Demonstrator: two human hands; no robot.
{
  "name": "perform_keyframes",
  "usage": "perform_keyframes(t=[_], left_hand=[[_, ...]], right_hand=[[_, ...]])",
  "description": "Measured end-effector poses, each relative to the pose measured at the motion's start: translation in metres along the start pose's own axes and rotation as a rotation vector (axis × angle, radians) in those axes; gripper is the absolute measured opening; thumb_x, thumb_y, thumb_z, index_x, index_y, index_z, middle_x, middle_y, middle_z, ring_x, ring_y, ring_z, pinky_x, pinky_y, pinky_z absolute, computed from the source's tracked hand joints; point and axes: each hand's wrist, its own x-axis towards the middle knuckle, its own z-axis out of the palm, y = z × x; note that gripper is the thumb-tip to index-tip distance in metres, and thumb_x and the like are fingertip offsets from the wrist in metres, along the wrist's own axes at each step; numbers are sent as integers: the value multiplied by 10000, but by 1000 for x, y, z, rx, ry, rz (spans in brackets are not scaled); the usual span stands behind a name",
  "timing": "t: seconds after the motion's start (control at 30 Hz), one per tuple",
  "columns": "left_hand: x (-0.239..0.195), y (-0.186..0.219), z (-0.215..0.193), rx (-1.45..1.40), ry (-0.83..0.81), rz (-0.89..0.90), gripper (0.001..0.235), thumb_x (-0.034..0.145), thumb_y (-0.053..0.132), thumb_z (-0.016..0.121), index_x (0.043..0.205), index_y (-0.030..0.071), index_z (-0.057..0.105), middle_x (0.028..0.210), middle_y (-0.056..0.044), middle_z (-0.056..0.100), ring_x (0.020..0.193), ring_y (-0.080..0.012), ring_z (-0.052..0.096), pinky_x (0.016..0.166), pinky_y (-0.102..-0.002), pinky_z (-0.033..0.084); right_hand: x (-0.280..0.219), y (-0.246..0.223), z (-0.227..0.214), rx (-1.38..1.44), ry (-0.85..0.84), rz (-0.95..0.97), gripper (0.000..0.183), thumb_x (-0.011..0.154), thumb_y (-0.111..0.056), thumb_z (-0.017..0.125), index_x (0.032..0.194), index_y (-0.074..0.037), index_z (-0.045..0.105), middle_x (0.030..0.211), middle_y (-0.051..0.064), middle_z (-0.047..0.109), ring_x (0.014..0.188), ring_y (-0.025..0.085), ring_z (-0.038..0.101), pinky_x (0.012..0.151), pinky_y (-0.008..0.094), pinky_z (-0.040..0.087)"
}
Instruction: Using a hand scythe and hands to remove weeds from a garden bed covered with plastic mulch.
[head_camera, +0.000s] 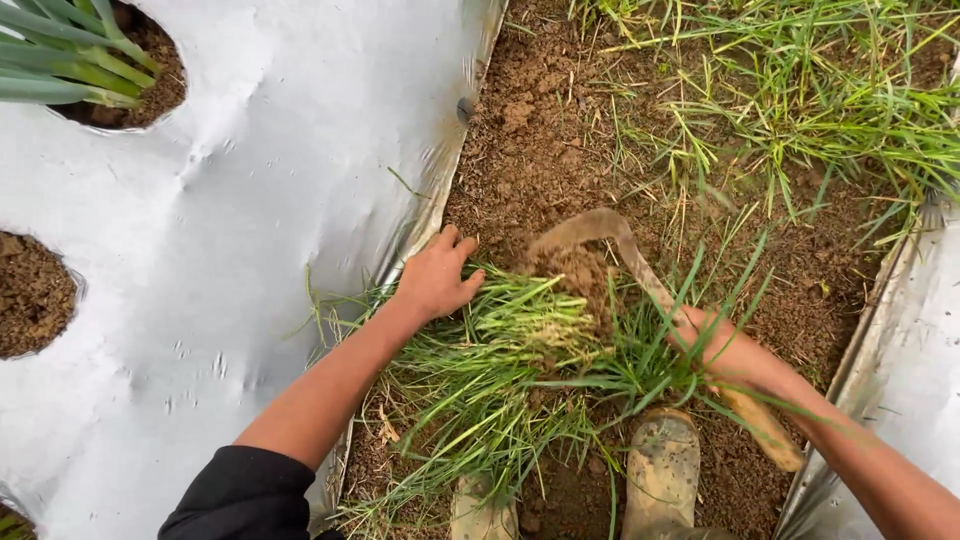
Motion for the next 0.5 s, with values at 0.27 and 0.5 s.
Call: perform_keyframes(t=[0.27, 0.5], left_hand=[[3, 47, -8, -98, 5, 18, 643, 970, 511, 431, 1482, 126, 484, 1573, -186, 382, 1439, -351, 348, 1171, -618, 296], [-32, 107, -57, -292, -17, -11, 1021, 812, 845, 272, 1586, 182, 335, 1688, -228, 131, 1525, -506, 114, 1194, -712, -72]], right_hand=[[-55, -30, -33, -210, 251, 167, 143, 1033, -96, 490, 1089, -6, 586, 1208, 3, 426, 494, 188, 441, 396, 288, 417], [-42, -36, -64, -112, 534, -112, 124, 1111, -33, 479, 994, -33, 518, 710, 118, 567, 529, 220, 537, 494, 379, 534]])
